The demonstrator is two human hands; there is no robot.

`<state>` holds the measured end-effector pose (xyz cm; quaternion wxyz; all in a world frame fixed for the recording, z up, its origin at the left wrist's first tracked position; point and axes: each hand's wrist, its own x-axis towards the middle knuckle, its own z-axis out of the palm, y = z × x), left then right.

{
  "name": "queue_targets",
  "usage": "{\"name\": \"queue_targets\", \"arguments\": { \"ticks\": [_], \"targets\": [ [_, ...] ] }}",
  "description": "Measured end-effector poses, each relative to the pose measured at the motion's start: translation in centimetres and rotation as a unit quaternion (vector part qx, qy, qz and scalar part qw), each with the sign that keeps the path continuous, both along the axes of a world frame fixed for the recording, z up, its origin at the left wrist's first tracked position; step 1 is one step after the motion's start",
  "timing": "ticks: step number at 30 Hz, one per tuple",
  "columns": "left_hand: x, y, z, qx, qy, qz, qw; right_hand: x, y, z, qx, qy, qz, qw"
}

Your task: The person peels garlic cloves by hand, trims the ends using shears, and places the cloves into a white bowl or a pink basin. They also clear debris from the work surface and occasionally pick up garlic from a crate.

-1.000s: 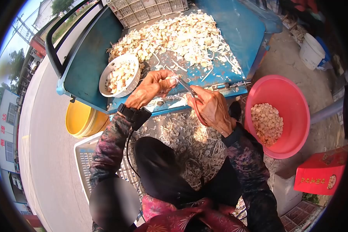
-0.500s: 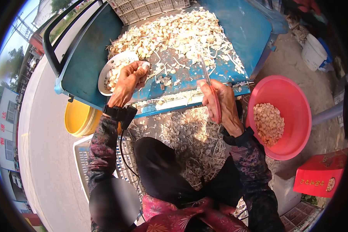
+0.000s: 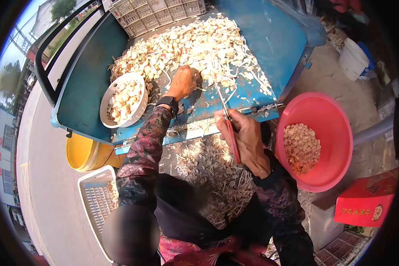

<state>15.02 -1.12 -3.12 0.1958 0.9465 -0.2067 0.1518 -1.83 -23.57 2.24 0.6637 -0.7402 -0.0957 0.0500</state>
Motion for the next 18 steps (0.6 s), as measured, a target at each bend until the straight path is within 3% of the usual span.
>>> {"name": "queue_targets", "arguments": {
  "ticks": [5, 9, 13, 16, 18],
  "targets": [
    [-0.2, -0.5, -1.1, -0.038, 0.023, 0.015, 0.999, 0.1, 0.1, -0.4, -0.001, -0.040, -0.004, 0.999],
    [-2.3, -0.1, -0.8, 0.021, 0.029, -0.011, 0.999, -0.3, 0.4, -0.4, 0.013, -0.057, -0.003, 0.998],
    [-3.2, 0.5, -1.1, 0.006, -0.021, -0.005, 1.000, -0.4, 0.4, 0.3, -0.040, -0.033, 0.007, 0.999],
    [-4.4, 0.6, 0.7, -0.217, 0.197, 0.100, 0.951, -0.2, 0.3, 0.2, -0.031, -0.023, 0.005, 0.999],
    [-3.7, 1.9, 0.7, -0.475, 0.280, 0.087, 0.830, -0.2, 0.0, 0.3, -0.025, -0.020, 0.008, 0.999]
  ]
}}
